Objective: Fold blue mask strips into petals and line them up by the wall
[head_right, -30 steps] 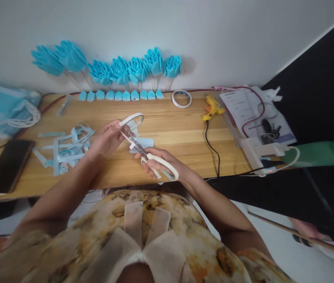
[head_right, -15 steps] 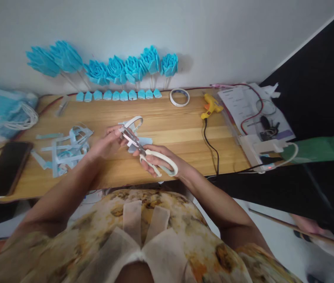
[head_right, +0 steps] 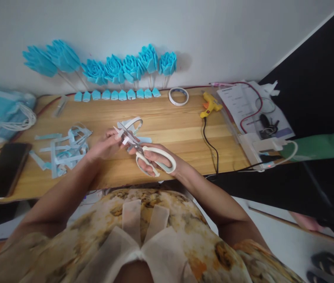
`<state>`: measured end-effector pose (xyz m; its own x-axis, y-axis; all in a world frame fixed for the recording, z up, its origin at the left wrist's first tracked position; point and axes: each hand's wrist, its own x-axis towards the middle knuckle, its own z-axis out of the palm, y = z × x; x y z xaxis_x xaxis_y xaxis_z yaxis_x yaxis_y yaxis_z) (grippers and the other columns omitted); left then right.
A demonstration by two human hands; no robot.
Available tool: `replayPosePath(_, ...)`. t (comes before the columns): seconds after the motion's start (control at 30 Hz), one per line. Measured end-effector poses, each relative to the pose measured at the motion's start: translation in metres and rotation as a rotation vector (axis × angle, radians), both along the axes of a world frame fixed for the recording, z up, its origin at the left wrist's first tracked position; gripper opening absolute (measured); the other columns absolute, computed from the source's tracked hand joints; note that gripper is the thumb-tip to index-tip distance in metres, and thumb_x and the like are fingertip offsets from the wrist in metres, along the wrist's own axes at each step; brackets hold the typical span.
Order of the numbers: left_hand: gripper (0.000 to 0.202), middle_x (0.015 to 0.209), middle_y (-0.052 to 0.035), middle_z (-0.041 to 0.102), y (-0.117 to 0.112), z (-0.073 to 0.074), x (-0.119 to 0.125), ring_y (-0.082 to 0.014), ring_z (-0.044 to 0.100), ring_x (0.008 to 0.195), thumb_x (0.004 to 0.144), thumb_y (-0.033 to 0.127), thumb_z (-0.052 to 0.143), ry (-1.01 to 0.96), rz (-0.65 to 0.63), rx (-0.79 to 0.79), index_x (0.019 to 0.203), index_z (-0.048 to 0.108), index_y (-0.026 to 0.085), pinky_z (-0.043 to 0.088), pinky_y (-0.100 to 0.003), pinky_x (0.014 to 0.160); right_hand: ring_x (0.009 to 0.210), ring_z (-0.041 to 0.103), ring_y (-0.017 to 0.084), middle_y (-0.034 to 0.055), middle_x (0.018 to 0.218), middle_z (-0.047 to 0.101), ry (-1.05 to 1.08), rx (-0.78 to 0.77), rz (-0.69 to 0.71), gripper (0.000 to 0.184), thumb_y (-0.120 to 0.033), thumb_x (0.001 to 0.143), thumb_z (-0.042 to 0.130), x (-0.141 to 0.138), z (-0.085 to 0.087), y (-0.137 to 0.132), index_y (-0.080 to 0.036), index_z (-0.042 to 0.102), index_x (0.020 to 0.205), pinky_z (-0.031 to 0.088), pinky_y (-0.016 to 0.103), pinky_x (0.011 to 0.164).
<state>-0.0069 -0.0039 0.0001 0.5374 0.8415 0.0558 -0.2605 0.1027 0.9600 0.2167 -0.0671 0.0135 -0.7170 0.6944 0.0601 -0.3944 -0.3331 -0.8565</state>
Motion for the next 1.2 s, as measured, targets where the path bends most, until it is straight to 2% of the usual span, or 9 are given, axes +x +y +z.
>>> replayPosePath(0.2, 0.053, 0.058, 0.0011, 0.048, 0.001, 0.0, -0.001, -0.0129, 0.045, 0.058, 0.086, 0.063, 0.072, 0.028, -0.088, 0.123, 0.062, 0.06, 0.017, 0.036, -0.03, 0.063, 0.044, 0.043, 0.006, -0.0062, 0.063, 0.053, -0.04, -0.017, -0.002, 0.053, -0.063, 0.093, 0.063, -0.003, 0.003, 0.002, -0.015, 0.065, 0.115, 0.036, 0.02, 0.041)
replayPosePath(0.47, 0.05, 0.059, 0.0009, 0.049, -0.001, 0.001, -0.002, -0.013, 0.044, 0.058, 0.087, 0.06, 0.072, 0.021, -0.086, 0.1, 0.064, 0.061, 0.017, 0.033, -0.03, 0.062, 0.042, 0.037, 0.005, -0.0065, 0.063, 0.052, -0.001, -0.063, -0.054, 0.045, -0.056, 0.094, 0.065, -0.006, 0.006, 0.0, -0.014, 0.067, 0.111, 0.034, 0.018, 0.037)
replayPosePath(0.63, 0.043, 0.062, -0.0019, 0.053, -0.002, 0.005, 0.0, -0.0164, 0.052, 0.066, 0.088, 0.051, 0.071, -0.001, -0.057, 0.022, 0.064, 0.063, 0.016, 0.04, -0.031, 0.068, 0.041, 0.032, 0.003, -0.0067, 0.063, 0.052, -0.024, -0.137, -0.065, 0.046, -0.056, 0.091, 0.069, -0.003, 0.005, -0.001, -0.014, 0.069, 0.11, 0.032, 0.016, 0.035)
replayPosePath(0.77, 0.032, 0.065, -0.0036, 0.061, -0.002, 0.007, 0.002, -0.0192, 0.057, 0.068, 0.08, 0.047, 0.075, -0.12, -0.05, -0.03, 0.081, 0.075, 0.015, 0.043, -0.032, 0.068, 0.041, 0.03, 0.003, -0.0077, 0.063, 0.051, -0.015, -0.135, -0.074, 0.047, -0.056, 0.091, 0.069, -0.001, 0.004, -0.002, -0.015, 0.069, 0.113, 0.031, 0.015, 0.034)
replayPosePath(0.83, 0.03, 0.069, -0.0046, 0.065, -0.002, 0.006, 0.002, -0.0198, 0.059, 0.07, 0.08, 0.046, 0.076, -0.107, -0.046, -0.013, 0.084, 0.076, 0.016, 0.044, -0.032, 0.07, 0.041, 0.029, 0.002, -0.0078, 0.063, 0.052, -0.018, -0.128, -0.097, 0.047, -0.055, 0.092, 0.069, -0.001, 0.004, -0.003, -0.015, 0.068, 0.115, 0.03, 0.015, 0.034)
replayPosePath(1.0, 0.028, 0.079, -0.0039, 0.07, -0.002, 0.002, 0.0, -0.0178, 0.063, 0.079, 0.09, 0.044, 0.073, 0.07, 0.053, 0.106, 0.081, 0.077, 0.018, 0.047, -0.03, 0.079, 0.039, 0.029, 0.002, -0.0089, 0.059, 0.05, -0.073, -0.115, -0.116, 0.055, -0.059, 0.088, 0.072, -0.004, 0.009, -0.004, -0.013, 0.069, 0.118, 0.026, 0.016, 0.033)
replayPosePath(1.1, 0.028, 0.08, -0.0028, 0.072, -0.001, 0.0, 0.0, -0.0168, 0.063, 0.079, 0.086, 0.047, 0.078, 0.102, 0.126, 0.118, 0.084, 0.079, 0.019, 0.047, -0.029, 0.08, 0.038, 0.029, 0.002, -0.009, 0.058, 0.051, -0.126, -0.143, -0.131, 0.059, -0.059, 0.084, 0.076, -0.005, 0.012, -0.005, -0.013, 0.069, 0.12, 0.025, 0.016, 0.033)
replayPosePath(1.2, 0.031, 0.075, -0.002, 0.071, 0.002, 0.0, 0.001, -0.015, 0.06, 0.07, 0.081, 0.05, 0.082, 0.11, 0.197, 0.1, 0.081, 0.079, 0.019, 0.046, -0.028, 0.072, 0.04, 0.033, 0.002, -0.0085, 0.06, 0.052, -0.199, -0.129, -0.127, 0.055, -0.055, 0.085, 0.076, -0.007, 0.013, -0.007, -0.014, 0.07, 0.121, 0.026, 0.017, 0.036)
